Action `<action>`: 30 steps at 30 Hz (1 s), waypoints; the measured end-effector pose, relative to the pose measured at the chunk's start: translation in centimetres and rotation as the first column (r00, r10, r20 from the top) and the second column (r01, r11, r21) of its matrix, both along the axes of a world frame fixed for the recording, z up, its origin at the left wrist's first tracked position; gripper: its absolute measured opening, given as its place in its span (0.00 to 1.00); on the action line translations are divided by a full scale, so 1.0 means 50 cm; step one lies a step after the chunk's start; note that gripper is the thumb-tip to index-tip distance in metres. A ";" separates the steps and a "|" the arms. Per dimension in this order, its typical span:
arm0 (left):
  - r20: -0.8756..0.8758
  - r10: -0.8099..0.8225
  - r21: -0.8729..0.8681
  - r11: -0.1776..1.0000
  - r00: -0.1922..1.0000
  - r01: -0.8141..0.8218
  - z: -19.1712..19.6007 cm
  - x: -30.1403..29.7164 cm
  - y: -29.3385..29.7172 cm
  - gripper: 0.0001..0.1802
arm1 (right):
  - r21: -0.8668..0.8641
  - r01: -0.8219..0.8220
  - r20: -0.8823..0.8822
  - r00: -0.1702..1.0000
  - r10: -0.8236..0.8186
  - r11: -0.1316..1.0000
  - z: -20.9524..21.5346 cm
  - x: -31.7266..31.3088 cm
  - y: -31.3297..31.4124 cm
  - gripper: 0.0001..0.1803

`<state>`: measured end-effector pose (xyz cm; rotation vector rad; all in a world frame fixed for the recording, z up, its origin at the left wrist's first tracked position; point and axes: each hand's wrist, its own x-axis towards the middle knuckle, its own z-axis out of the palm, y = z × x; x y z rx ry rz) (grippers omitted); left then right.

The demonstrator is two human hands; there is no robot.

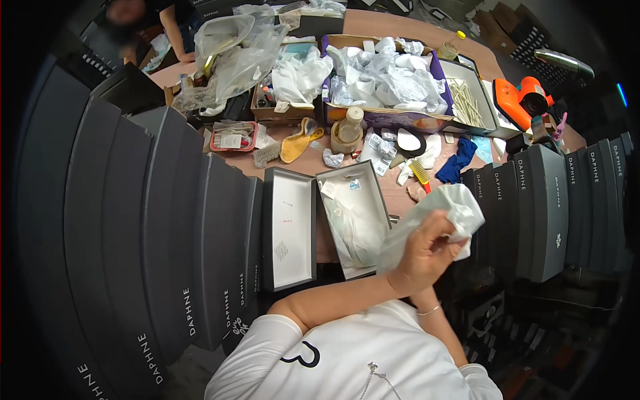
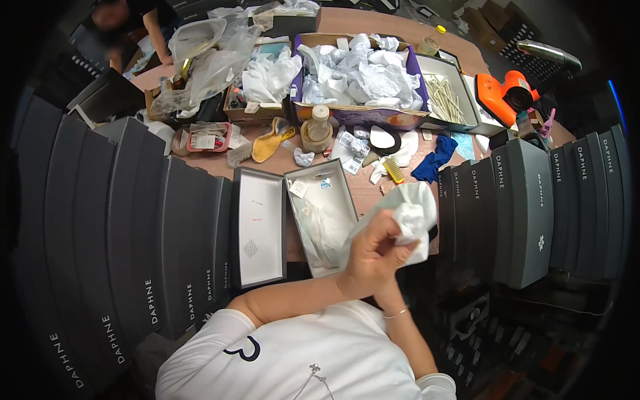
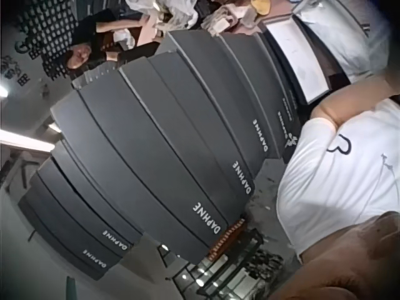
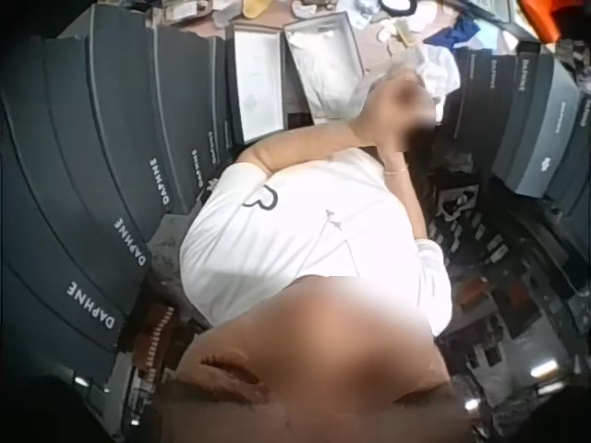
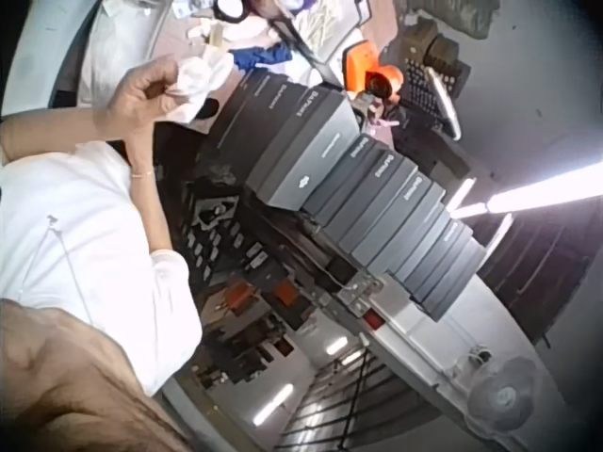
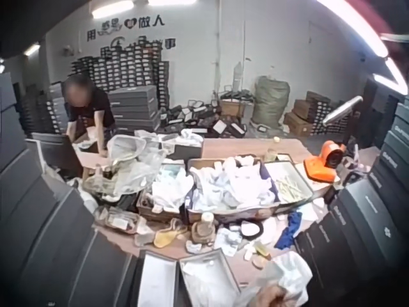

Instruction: Pack a pair of high-heeled shoes into a shoe box with protective tissue paper.

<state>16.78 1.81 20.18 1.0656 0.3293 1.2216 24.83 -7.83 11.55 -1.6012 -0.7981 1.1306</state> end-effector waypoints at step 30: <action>-0.622 0.252 -0.098 0.914 0.741 -0.393 -0.227 -0.379 -0.023 0.32 | 0.010 -0.267 -0.113 0.957 0.267 0.964 -0.159 -0.301 0.232 0.46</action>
